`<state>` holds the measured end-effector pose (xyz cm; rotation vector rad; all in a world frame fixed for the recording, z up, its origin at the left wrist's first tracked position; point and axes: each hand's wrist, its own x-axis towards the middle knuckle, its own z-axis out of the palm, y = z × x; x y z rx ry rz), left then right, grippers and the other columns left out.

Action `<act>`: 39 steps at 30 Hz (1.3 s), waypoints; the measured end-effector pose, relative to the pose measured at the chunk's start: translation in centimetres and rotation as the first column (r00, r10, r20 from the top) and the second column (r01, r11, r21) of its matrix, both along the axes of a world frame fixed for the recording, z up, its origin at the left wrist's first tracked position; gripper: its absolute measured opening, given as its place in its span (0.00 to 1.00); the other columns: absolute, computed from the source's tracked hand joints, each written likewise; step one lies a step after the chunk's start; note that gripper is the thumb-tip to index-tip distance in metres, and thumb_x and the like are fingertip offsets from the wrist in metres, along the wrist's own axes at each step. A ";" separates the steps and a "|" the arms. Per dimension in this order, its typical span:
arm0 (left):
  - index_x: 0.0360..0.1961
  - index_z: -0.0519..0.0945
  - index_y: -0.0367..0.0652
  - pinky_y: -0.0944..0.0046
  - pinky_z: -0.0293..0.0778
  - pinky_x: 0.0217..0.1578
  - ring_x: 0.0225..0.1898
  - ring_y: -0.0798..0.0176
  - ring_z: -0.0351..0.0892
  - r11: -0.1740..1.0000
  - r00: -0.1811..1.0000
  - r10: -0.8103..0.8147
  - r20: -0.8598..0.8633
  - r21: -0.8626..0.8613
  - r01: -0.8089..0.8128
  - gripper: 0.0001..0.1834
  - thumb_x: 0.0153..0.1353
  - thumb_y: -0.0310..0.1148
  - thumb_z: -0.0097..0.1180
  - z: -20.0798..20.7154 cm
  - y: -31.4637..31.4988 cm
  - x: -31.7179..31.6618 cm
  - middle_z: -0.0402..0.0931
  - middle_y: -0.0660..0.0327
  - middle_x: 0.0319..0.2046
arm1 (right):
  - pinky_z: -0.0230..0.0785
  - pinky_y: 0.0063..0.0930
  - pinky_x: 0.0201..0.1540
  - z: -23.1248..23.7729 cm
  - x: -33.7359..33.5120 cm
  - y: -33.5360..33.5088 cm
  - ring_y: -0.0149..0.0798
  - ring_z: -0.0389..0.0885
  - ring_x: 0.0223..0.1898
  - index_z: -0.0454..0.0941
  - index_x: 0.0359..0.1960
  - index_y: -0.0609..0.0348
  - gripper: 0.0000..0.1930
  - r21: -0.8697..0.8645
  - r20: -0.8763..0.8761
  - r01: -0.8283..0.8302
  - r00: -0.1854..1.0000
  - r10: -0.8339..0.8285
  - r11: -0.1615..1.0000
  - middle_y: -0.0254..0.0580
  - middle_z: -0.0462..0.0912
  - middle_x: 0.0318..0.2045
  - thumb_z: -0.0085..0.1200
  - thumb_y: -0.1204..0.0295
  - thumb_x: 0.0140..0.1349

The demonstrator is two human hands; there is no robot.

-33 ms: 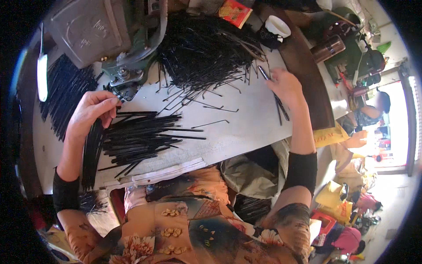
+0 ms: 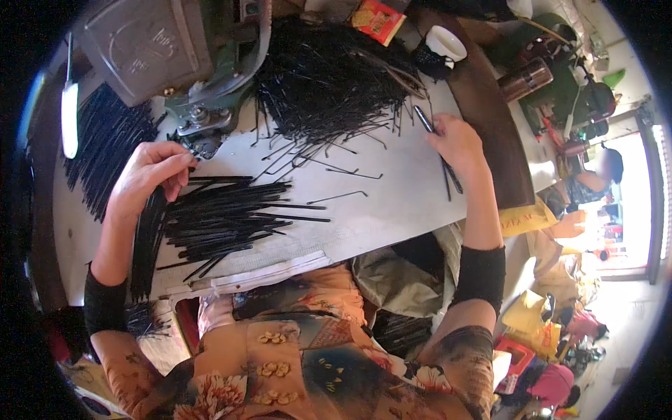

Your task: The person assembles umbrella frames by picking up metal rib sections and wire stretchers, connecting them together by hand, and setting the assembled ribs on the workbench.

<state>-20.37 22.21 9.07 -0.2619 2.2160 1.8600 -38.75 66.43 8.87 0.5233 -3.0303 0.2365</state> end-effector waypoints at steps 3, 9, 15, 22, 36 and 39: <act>0.31 0.79 0.34 0.77 0.67 0.16 0.15 0.75 0.72 0.999 1.000 -0.029 -0.010 -0.017 0.029 0.14 0.58 0.37 0.55 0.3 0.4 -0.4 0.74 0.64 0.17 | 0.70 0.35 0.42 -0.6 0.5 0.5 0.46 0.79 0.38 0.78 0.40 0.57 0.15 -0.043 0.038 0.086 0.996 -0.085 0.995 0.46 0.81 0.35 0.55 0.67 0.50; 0.30 0.79 0.33 0.77 0.67 0.15 0.14 0.75 0.71 0.996 0.998 -0.046 -0.037 -0.075 0.043 0.14 0.58 0.36 0.54 0.6 0.9 -0.2 0.74 0.64 0.17 | 0.70 0.37 0.39 0.3 0.9 -0.4 0.45 0.79 0.35 0.79 0.38 0.56 0.13 0.009 -0.009 0.137 0.990 -0.137 0.990 0.42 0.81 0.30 0.52 0.72 0.49; 0.31 0.79 0.32 0.78 0.66 0.14 0.14 0.75 0.71 0.999 0.999 -0.035 -0.034 -0.025 0.034 0.12 0.58 0.34 0.54 0.3 1.0 -0.3 0.74 0.63 0.17 | 0.70 0.33 0.40 -0.3 -0.9 2.9 0.45 0.79 0.36 0.78 0.40 0.57 0.13 0.075 -0.333 0.163 0.934 -0.129 0.984 0.42 0.79 0.29 0.51 0.73 0.51; 0.33 0.79 0.32 0.78 0.67 0.15 0.14 0.76 0.72 0.991 0.996 -0.075 -0.042 -0.113 0.070 0.13 0.59 0.34 0.54 0.3 1.5 -0.3 0.75 0.64 0.19 | 0.70 0.36 0.44 -1.3 -1.6 -0.8 0.47 0.79 0.40 0.78 0.42 0.55 0.13 0.057 -0.162 0.146 0.977 -0.135 0.988 0.43 0.80 0.39 0.50 0.68 0.56; 0.35 0.79 0.33 0.72 0.71 0.20 0.21 0.71 0.76 0.954 0.991 -0.123 -0.050 -0.280 0.105 0.12 0.57 0.32 0.54 0.8 2.0 -0.1 0.78 0.60 0.23 | 0.71 0.33 0.41 -3.4 -4.3 -4.2 0.44 0.81 0.36 0.79 0.38 0.60 0.15 -0.251 0.017 -0.007 1.000 0.012 0.968 0.47 0.82 0.33 0.55 0.71 0.46; 0.34 0.79 0.36 0.65 0.74 0.28 0.27 0.61 0.79 0.820 0.876 -0.290 -0.385 -0.572 0.020 0.10 0.54 0.31 0.55 0.0 2.7 -0.3 0.79 0.58 0.27 | 0.71 0.30 0.38 -2.8 -3.1 -5.1 0.41 0.81 0.33 0.78 0.40 0.63 0.17 -0.314 0.012 -0.001 1.000 0.005 0.949 0.46 0.82 0.31 0.55 0.74 0.45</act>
